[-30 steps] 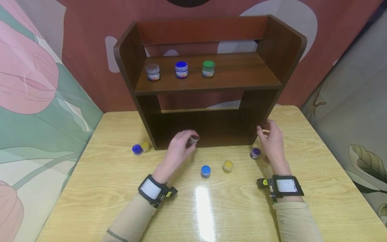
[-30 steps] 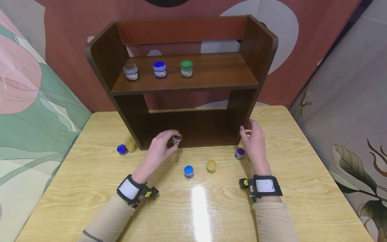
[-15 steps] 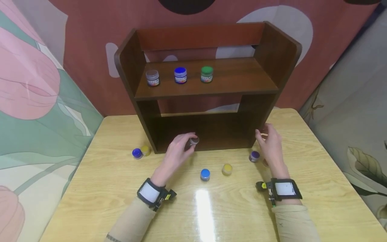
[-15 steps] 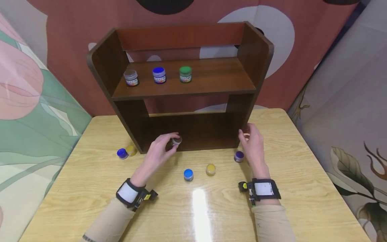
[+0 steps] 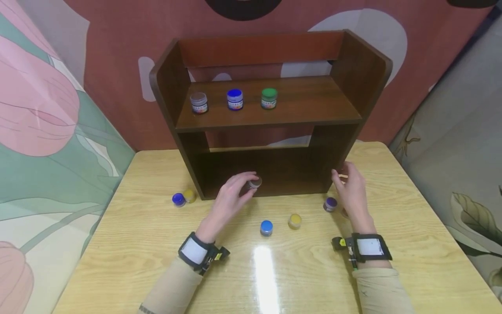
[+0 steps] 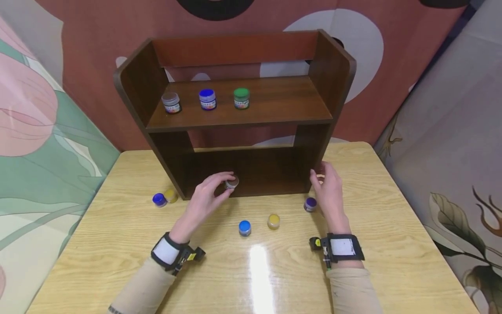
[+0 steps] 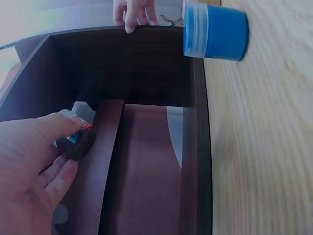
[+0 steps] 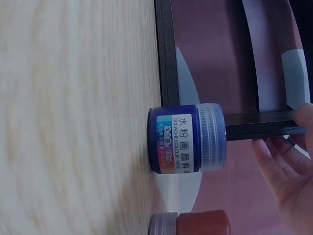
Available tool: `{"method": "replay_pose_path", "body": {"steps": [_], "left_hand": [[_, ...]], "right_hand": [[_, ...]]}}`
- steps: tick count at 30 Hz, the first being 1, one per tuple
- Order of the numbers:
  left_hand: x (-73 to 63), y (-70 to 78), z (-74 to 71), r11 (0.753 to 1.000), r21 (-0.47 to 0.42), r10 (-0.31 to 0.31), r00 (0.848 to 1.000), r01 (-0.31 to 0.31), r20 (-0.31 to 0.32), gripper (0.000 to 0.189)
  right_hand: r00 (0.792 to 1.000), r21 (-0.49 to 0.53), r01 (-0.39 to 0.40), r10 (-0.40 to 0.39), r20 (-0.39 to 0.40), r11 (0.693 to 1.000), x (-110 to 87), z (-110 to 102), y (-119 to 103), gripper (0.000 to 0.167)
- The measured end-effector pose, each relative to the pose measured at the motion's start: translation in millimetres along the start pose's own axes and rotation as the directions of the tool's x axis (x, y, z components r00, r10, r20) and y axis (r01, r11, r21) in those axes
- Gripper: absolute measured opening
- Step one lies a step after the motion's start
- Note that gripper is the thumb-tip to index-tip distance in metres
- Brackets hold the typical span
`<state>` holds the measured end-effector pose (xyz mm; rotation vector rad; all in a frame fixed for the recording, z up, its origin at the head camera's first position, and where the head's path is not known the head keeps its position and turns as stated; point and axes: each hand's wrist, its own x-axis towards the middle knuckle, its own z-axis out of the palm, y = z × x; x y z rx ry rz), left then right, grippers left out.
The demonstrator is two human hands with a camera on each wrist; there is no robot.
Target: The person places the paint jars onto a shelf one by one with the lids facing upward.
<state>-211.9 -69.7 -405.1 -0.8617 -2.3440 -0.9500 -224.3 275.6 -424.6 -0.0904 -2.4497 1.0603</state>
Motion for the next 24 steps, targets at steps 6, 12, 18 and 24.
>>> {"method": "replay_pose_path", "body": {"steps": [6, 12, 18, 24], "left_hand": [[1.6, 6.5, -4.8, 1.000, -0.015, 0.017, 1.000, -0.017, -0.022, 0.034], [2.7, 9.4, -8.0, 0.999, -0.035, 0.022, 0.998, -0.024, -0.059, 0.036], [10.4, 16.8, -15.6, 0.998, -0.054, 0.038, 0.996, -0.042, -0.078, 0.036], [29.0, 31.8, -28.0, 0.995, -0.075, 0.054, 0.994, -0.061, -0.096, 0.039]], "right_hand": [[1.000, 0.002, 0.002, -0.002, 0.009, 1.000, 0.7, -2, -3, 0.035], [1.000, -0.002, 0.005, -0.005, 0.031, 1.000, -0.2, -4, -5, 0.037], [0.999, -0.006, -0.004, 0.004, 0.045, 1.000, -1.2, -5, -4, 0.038], [0.999, -0.010, -0.006, 0.006, 0.042, 1.000, -0.9, -5, -5, 0.038]]}}
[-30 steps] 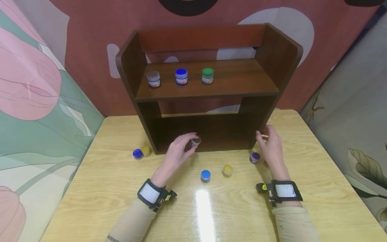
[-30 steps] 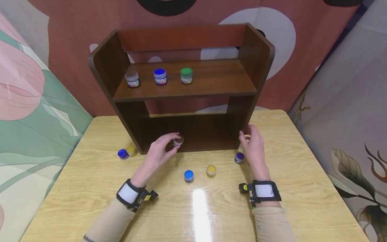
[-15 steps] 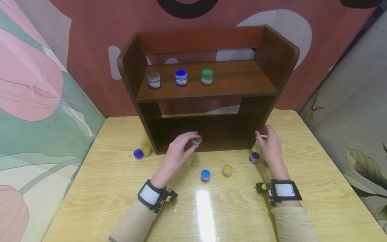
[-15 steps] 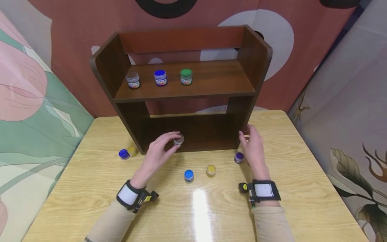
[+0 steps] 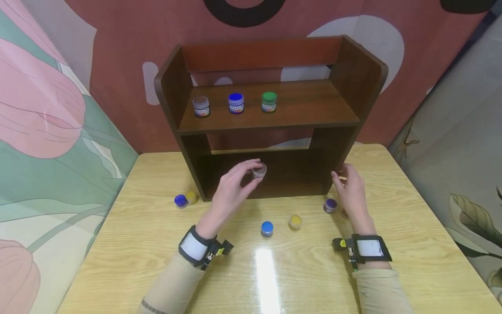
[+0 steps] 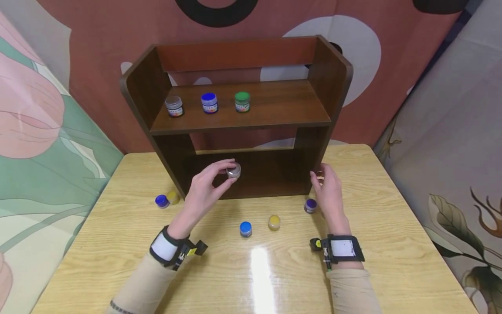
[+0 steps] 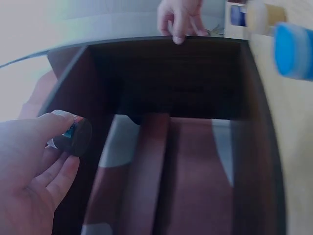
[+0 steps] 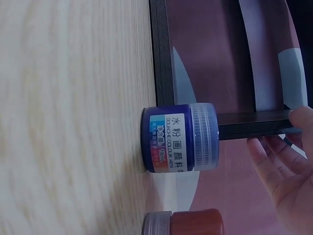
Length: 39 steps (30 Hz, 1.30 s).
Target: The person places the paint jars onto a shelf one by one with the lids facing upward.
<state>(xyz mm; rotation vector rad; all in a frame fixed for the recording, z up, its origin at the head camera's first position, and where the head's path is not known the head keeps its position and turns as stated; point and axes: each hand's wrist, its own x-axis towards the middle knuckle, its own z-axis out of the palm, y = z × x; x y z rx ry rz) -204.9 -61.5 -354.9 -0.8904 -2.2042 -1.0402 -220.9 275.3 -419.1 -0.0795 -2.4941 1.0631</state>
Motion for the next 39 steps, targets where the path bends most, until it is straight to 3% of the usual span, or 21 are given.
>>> {"method": "replay_pose_path", "body": {"steps": [18, 29, 39], "left_hand": [[56.6, 44.8, -7.6, 0.991, -0.057, 0.115, 0.993, -0.117, -0.042, 0.040], [74.4, 50.9, -4.8, 0.987, -0.058, 0.150, 0.988, -0.153, -0.049, 0.036], [94.1, 56.7, -5.8, 0.986, 0.042, 0.163, 0.987, -0.163, 0.002, 0.038]], "right_hand": [[1.000, 0.018, -0.001, 0.001, 0.001, 1.000, 0.1, 3, 3, 0.037], [1.000, 0.019, 0.006, -0.006, -0.004, 1.000, 0.3, 2, 2, 0.037], [1.000, 0.016, 0.001, 0.000, -0.005, 1.000, 0.6, 2, 4, 0.037]]}}
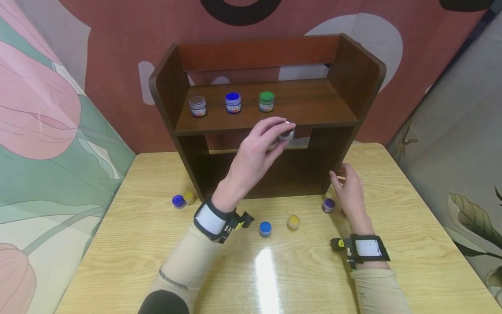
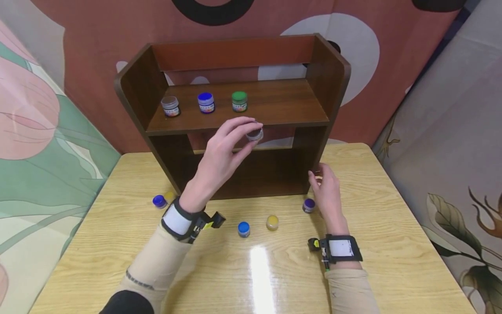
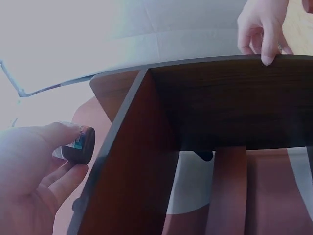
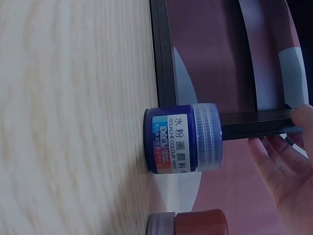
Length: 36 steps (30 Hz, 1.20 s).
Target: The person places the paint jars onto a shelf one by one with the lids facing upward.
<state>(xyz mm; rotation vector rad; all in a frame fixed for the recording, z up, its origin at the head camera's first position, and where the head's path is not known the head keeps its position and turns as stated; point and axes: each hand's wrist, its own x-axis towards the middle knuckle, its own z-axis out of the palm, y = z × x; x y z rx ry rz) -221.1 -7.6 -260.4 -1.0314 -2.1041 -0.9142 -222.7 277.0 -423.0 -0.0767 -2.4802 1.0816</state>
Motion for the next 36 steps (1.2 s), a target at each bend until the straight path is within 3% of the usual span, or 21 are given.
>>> {"method": "replay_pose_path", "body": {"steps": [7, 17, 29, 36], "left_hand": [[18.6, -0.1, -2.0, 1.000, 0.013, 0.011, 0.999, -0.011, 0.038, 0.038], [35.6, -0.3, 9.5, 1.000, 0.018, -0.011, 0.997, 0.009, 0.075, 0.037], [53.0, 0.0, 14.7, 0.997, 0.045, -0.067, 0.990, 0.061, 0.127, 0.036], [66.2, 1.4, 19.8, 0.991, 0.105, -0.101, 0.980, 0.084, 0.169, 0.035]], "right_hand": [[1.000, 0.010, -0.001, 0.001, -0.005, 1.000, 0.1, -1, 0, 0.037], [1.000, -0.004, -0.015, 0.015, 0.000, 1.000, -0.6, -1, -1, 0.037], [1.000, -0.008, -0.025, 0.025, 0.010, 1.000, -0.6, 0, -2, 0.038], [0.999, -0.013, -0.027, 0.027, 0.021, 1.000, -0.7, 0, -2, 0.039]]}}
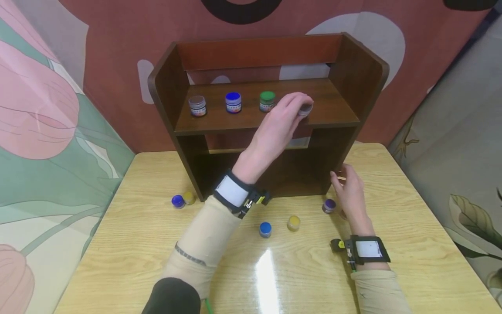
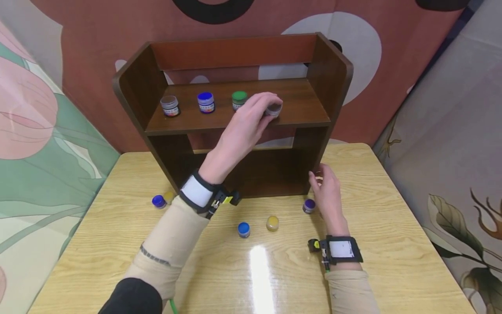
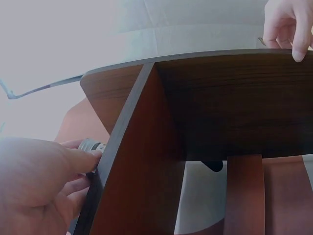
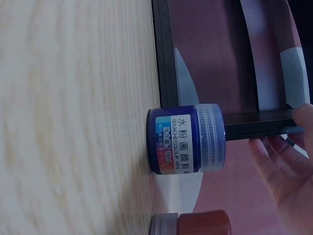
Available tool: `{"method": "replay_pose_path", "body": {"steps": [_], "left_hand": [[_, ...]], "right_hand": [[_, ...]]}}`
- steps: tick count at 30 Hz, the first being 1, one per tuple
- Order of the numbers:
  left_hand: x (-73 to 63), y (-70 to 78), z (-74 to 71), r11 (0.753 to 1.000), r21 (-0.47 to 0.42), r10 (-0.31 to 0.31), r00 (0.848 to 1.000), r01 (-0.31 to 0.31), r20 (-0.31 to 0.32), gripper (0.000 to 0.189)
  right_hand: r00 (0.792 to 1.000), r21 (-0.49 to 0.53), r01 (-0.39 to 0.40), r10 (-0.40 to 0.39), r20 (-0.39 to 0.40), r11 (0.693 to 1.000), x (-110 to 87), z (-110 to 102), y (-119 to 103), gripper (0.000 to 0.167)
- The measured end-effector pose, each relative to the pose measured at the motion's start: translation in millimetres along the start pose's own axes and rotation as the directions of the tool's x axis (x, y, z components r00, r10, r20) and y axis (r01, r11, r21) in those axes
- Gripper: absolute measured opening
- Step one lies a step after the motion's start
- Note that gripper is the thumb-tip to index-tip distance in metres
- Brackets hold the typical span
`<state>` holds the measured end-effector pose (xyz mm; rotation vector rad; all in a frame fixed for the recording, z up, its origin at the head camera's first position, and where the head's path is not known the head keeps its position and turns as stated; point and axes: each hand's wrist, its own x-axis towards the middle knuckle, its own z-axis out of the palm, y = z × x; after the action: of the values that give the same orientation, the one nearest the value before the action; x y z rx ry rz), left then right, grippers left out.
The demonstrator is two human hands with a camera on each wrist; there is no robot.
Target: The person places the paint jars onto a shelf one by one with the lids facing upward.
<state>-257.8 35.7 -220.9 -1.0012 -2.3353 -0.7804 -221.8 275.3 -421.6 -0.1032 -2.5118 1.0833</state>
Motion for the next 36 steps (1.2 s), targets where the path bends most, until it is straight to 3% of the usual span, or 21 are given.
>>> {"method": "replay_pose_path", "body": {"steps": [6, 20, 27, 36], "left_hand": [[9.4, 4.0, 1.8, 0.999, 0.025, -0.048, 0.997, 0.046, 0.057, 0.035], [28.0, 7.6, 8.4, 0.993, 0.088, -0.092, 0.991, 0.083, 0.100, 0.030], [33.2, 9.4, 11.5, 0.990, 0.048, -0.136, 0.981, 0.130, 0.137, 0.033], [34.3, 8.9, 14.2, 0.980, 0.019, -0.199, 0.971, 0.199, 0.133, 0.037]], "right_hand": [[1.000, 0.002, 0.008, -0.008, -0.003, 1.000, -0.5, 0, 0, 0.039], [1.000, 0.012, 0.016, -0.016, -0.013, 1.000, -1.1, -1, 1, 0.038], [1.000, 0.008, 0.011, -0.011, -0.009, 1.000, -2.7, 0, 0, 0.038], [1.000, 0.003, 0.011, -0.011, -0.013, 1.000, -3.1, 0, -1, 0.038]]}}
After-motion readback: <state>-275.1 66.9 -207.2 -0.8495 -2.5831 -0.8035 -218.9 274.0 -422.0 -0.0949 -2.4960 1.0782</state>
